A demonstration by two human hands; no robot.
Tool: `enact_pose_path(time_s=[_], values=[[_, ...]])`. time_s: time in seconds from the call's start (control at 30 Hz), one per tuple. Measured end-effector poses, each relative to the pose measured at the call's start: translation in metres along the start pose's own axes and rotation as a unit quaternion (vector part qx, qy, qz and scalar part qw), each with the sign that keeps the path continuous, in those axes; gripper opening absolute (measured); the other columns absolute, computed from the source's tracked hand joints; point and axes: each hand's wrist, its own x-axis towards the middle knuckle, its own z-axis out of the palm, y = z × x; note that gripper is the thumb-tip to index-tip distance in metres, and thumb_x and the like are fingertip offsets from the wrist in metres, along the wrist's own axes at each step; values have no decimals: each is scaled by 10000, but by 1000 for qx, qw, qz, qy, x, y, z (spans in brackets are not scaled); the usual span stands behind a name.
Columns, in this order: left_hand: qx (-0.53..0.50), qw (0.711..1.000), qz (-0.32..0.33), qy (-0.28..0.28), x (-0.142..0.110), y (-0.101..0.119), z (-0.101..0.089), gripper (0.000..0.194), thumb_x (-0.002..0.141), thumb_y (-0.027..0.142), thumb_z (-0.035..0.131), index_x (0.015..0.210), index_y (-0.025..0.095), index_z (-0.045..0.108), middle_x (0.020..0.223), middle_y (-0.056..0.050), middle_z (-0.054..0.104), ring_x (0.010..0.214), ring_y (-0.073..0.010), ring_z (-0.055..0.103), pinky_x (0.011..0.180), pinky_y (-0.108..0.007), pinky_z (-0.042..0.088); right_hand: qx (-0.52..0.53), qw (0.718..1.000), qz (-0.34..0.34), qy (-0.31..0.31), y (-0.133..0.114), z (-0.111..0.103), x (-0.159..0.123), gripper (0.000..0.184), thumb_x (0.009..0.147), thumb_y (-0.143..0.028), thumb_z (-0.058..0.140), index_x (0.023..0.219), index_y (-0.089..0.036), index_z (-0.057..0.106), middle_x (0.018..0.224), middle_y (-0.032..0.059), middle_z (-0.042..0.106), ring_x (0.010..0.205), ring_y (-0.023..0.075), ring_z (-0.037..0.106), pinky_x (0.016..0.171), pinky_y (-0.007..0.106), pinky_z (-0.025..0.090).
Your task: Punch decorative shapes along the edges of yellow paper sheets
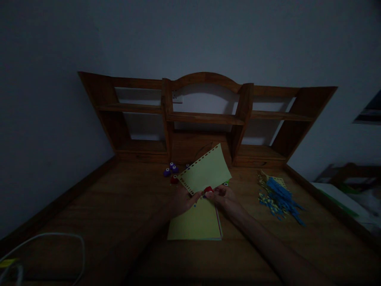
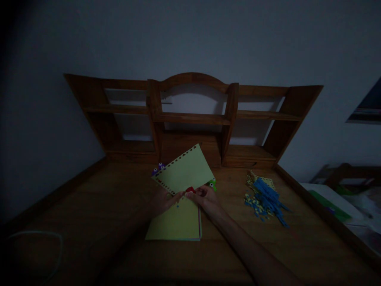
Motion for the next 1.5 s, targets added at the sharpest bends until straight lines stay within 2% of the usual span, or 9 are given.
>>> enact_pose_path(time_s=[0.17, 0.3, 0.47, 0.6, 0.77, 0.97, 1.2, 1.37, 1.5], values=[[-49, 999, -5, 22, -2, 5, 1, 344, 841, 351, 561, 1152, 205, 589, 1142, -65, 652, 1108, -224, 574, 981, -362, 437, 35, 999, 24, -7, 0, 1, -3, 442, 584, -478, 825, 839, -148, 678, 817, 77, 690, 735, 248, 646, 638, 318, 500], [-80, 997, -20, 9, -3, 10, -1, 361, 857, 356, 548, 1179, 195, 568, 1190, -75, 630, 1111, -227, 575, 974, -363, 446, 52, 998, 20, 0, -4, 4, -7, 386, 606, -422, 833, 832, -149, 680, 809, 63, 688, 714, 220, 636, 634, 300, 488], [-94, 995, -46, 1, -3, 13, -2, 376, 866, 370, 541, 1195, 188, 550, 1168, -88, 641, 1085, -232, 591, 981, -394, 440, 55, 998, 16, 0, -9, 9, -9, 379, 592, -441, 833, 793, -153, 689, 776, 62, 686, 696, 214, 632, 640, 307, 485], [-99, 994, -38, 9, -4, 12, -2, 414, 859, 366, 555, 1231, 188, 522, 1238, -93, 601, 1133, -236, 562, 992, -390, 434, 54, 998, 25, 7, -9, 8, -8, 375, 570, -426, 846, 762, -146, 686, 735, 54, 681, 640, 197, 620, 606, 292, 469], [-121, 991, -62, 5, -4, 10, 1, 405, 858, 384, 554, 1214, 192, 539, 1178, -82, 641, 1063, -234, 608, 944, -376, 476, 48, 999, 18, 5, -11, 9, -9, 365, 589, -438, 831, 758, -149, 686, 745, 53, 684, 635, 193, 617, 587, 282, 460], [-101, 992, -75, -7, -4, 5, 2, 418, 873, 412, 521, 1222, 185, 542, 1199, -92, 629, 1100, -235, 588, 969, -395, 460, 55, 998, 15, 4, -12, 10, -10, 401, 566, -462, 835, 780, -155, 691, 778, 64, 692, 665, 209, 631, 620, 301, 482], [-74, 994, -81, 17, -3, 6, 2, 484, 866, 436, 520, 1279, 185, 501, 1193, -99, 625, 1203, -232, 510, 1081, -421, 337, 42, 999, 12, 3, -8, 9, -8, 390, 591, -457, 825, 803, -158, 693, 776, 64, 689, 679, 214, 633, 631, 308, 483], [-85, 992, -88, 22, -4, 4, 3, 496, 861, 439, 529, 1289, 191, 494, 1155, -103, 647, 1114, -232, 577, 1029, -417, 402, 27, 999, 19, 16, -8, 8, -7, 374, 577, -451, 835, 763, -161, 691, 729, 60, 683, 641, 214, 627, 589, 301, 474], [-92, 992, -81, 34, -3, 1, 4, 470, 865, 434, 523, 1263, 184, 516, 1161, -100, 645, 1173, -241, 537, 1035, -427, 397, 35, 999, 17, -1, -10, 9, -8, 372, 585, -444, 833, 785, -160, 699, 788, 69, 691, 701, 217, 638, 636, 306, 482]])
